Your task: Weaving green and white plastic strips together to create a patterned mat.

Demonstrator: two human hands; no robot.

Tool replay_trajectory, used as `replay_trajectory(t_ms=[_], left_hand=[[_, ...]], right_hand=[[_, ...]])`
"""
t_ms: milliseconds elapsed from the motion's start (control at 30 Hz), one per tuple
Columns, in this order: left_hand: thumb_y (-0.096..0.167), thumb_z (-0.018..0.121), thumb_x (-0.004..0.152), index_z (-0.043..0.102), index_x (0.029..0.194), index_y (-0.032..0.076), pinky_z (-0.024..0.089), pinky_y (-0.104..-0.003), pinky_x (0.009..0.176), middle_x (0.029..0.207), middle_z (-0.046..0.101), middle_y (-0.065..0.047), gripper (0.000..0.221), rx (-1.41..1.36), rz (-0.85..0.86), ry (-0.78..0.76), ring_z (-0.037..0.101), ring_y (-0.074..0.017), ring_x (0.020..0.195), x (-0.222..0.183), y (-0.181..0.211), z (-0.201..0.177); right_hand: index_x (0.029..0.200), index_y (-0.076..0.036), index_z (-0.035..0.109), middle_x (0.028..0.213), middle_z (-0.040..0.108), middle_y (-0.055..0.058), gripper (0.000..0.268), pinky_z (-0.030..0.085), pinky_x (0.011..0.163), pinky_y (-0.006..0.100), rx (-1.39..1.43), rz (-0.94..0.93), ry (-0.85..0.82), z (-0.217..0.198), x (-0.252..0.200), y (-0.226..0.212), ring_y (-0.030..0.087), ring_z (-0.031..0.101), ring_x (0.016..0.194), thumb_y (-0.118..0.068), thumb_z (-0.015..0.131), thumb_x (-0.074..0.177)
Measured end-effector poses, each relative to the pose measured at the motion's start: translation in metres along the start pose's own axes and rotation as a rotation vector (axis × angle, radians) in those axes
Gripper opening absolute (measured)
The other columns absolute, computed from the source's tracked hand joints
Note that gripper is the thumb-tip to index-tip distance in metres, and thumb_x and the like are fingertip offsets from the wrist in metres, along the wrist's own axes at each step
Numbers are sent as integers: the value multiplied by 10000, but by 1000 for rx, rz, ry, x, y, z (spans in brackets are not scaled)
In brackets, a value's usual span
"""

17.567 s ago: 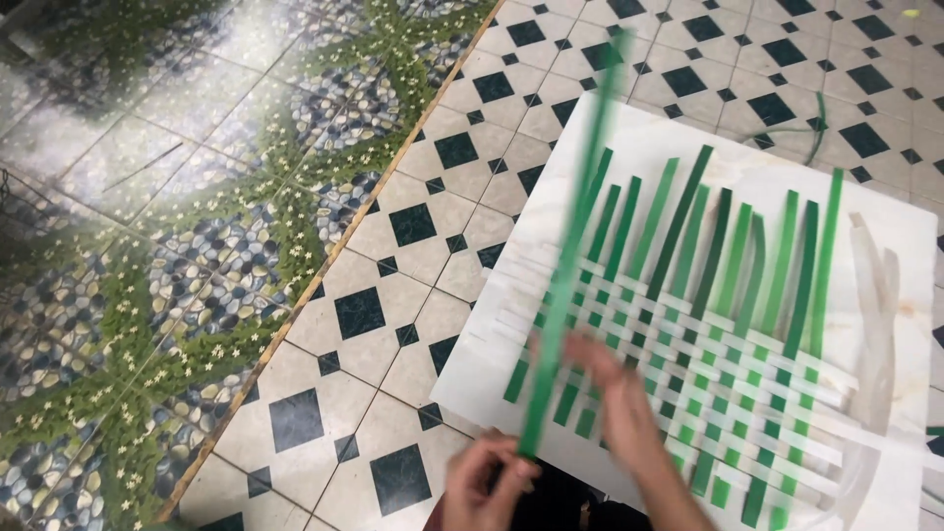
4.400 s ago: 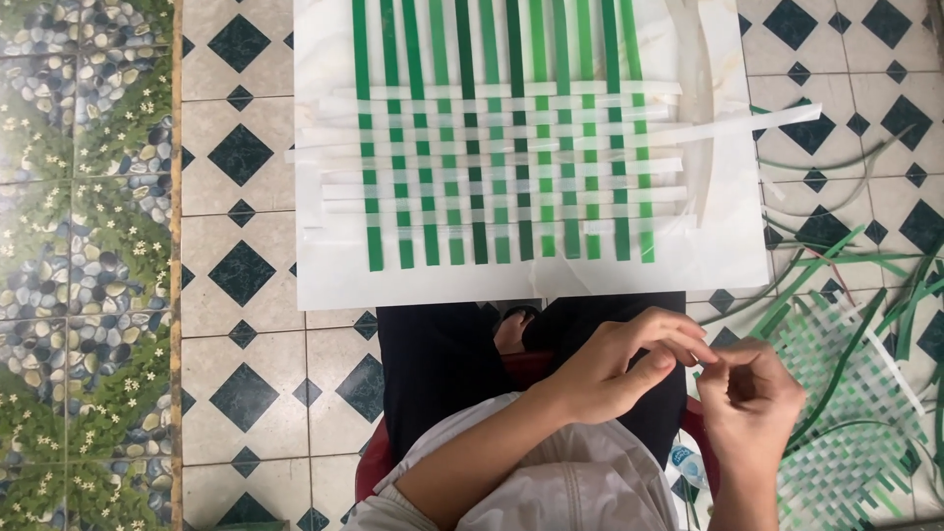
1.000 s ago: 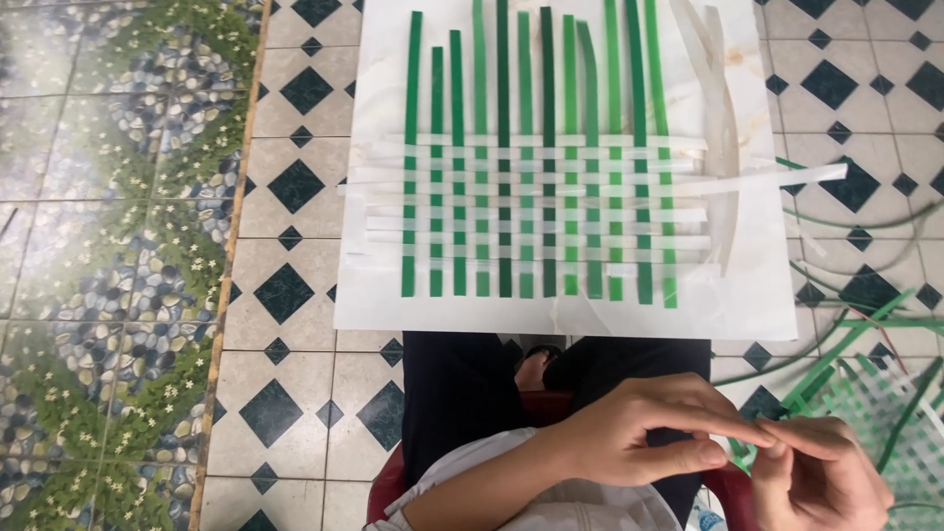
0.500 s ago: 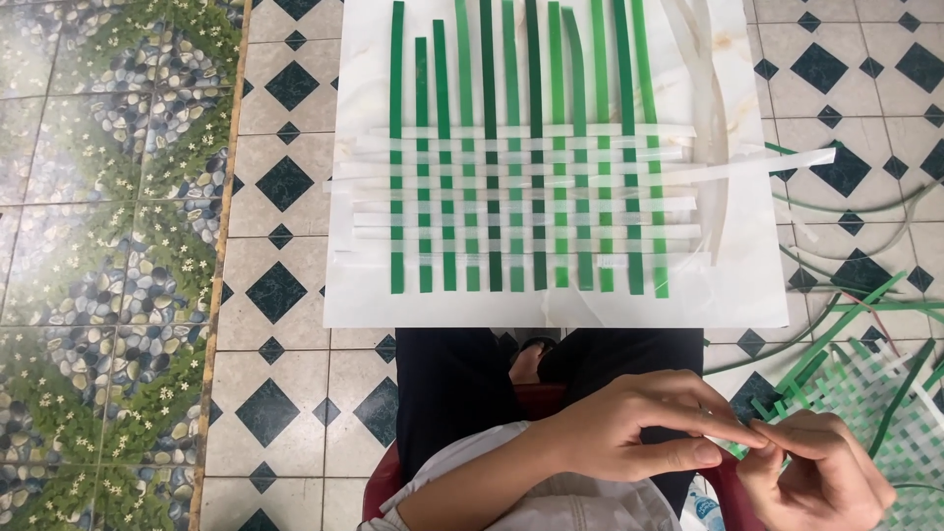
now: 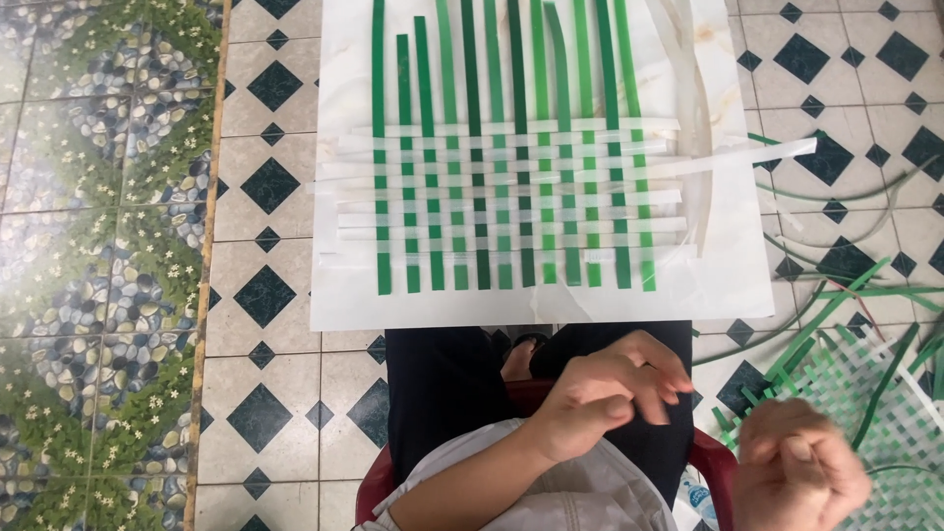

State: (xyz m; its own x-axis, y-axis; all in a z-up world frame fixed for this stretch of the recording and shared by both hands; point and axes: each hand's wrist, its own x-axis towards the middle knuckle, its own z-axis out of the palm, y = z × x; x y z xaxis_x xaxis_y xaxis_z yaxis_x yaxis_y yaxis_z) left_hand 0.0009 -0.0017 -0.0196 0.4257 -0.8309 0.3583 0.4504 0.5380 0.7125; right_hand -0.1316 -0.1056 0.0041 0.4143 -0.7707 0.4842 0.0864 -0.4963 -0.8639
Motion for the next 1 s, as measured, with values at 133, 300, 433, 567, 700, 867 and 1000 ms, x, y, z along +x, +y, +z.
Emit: replay_trajectory(t_ms=[133,300,433,567,700,867,1000], left_hand=[[413,686,891,688,842,195,439,-356,1058,1212,553,-59,224,-393,6,54,498,-181,1205,-3,-14,-3],[400,677,881,671,815,212,396,-309,1057,1195,534,-56,200,-436,20,25,515,-144,1186,-1,-8,1],[377,657,888,658,808,211,414,-281,974,1175,528,-63,184,-472,62,-18,510,-130,1176,-1,-11,2],[332,638,902,661,815,227,374,-310,1081,1194,558,-49,139,-498,63,-55,516,-166,1168,-2,-11,2],[277,626,902,668,820,203,411,-295,1078,1212,551,-56,119,-625,82,-99,529,-158,1189,-5,-16,7],[277,649,888,681,824,203,428,-300,1067,1218,556,-46,103,-665,85,-114,515,-159,1194,-6,-18,9],[271,646,876,700,835,203,437,-294,1066,1222,559,-43,96,-696,95,-128,527,-155,1201,-7,-19,11]], right_hand=[[542,-1,360,490,383,106,428,284,515,271,-75,53,-120,33,5,-50,164,352,475,51,392,966],[973,17,611,636,621,103,220,436,486,183,-94,186,-221,33,-9,-54,112,553,487,-183,541,916],[876,-42,701,638,723,43,199,470,430,136,-60,198,-451,37,-5,-64,55,656,493,-214,605,844],[873,-101,712,508,567,-102,147,237,360,154,-153,189,-485,39,-9,-68,7,294,383,-215,659,798],[846,-81,702,607,677,-46,85,427,432,110,-10,229,-467,42,-12,-69,13,538,469,-148,658,816],[839,-66,686,665,722,0,65,523,443,91,51,207,-450,41,-20,-62,26,648,494,-117,664,805],[813,-72,697,716,730,-29,33,534,596,98,-26,298,-418,44,-20,-80,21,697,617,-73,673,791]])
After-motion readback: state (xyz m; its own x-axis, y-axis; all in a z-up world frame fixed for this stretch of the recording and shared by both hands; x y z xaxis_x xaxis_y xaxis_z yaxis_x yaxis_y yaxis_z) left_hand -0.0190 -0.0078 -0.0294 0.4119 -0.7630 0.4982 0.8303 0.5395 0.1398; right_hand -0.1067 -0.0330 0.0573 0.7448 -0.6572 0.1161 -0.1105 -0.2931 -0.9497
